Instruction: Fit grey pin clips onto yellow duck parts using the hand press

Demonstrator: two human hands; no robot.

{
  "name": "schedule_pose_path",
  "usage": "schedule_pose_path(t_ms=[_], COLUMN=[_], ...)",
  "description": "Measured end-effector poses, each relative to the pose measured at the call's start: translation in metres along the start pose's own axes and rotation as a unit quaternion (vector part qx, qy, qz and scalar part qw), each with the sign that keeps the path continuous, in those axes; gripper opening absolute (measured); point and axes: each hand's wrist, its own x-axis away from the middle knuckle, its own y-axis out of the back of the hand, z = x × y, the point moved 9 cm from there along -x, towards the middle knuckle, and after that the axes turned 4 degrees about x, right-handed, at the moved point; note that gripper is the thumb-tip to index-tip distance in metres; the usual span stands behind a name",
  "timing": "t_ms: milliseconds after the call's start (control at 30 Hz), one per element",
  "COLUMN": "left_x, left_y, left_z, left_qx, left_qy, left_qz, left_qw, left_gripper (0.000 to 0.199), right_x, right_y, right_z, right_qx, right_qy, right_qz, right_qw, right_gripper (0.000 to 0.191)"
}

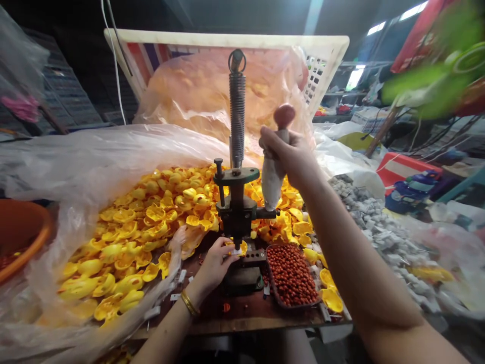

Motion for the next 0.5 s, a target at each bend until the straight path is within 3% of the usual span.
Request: schedule_pose_path(t_ms=[133,200,267,400,467,500], left_x=[0.002,0.0,-0.004,-0.005,0.011,0.026], left_y=[0.002,0.002,-0.002,-0.01,0.008,0.029], left_z=[0.012,0.023,0.033,0.037,0.034,0.033], left_qx=[0.048,0.082,0.103,0.141,0.147,0.137], left_qy=[0.036,0.075,0.11,0.155,0.171,0.178], left_qz=[-0.007,-0.021,-0.032,-0.038,-0.049,-0.064], left_qw=[0.998,0.994,0.988,0.977,0.973,0.972], left_gripper=[0.011,0.017,0.027,0.047,0.049,0.047], right_x=[0.078,0.079,0.045,-0.035,-0.041,-0.034], right_y=[0.021,0.023,0.012,-0.016,-0.022,-0.023], right_z=[0.049,0.049,0.027,-0.056,-0.097,-0.113], right_qx=[0.009,-0.009,-0.034,-0.126,-0.134,-0.117], right_qy=[0.157,0.181,0.132,-0.065,-0.152,-0.189], right_qz=[-0.097,-0.114,-0.091,-0.036,-0.007,0.03], right_qw=[0.983,0.977,0.987,0.989,0.979,0.975], right_gripper=[0.037,0.035,0.034,0.029,0.029,0.034])
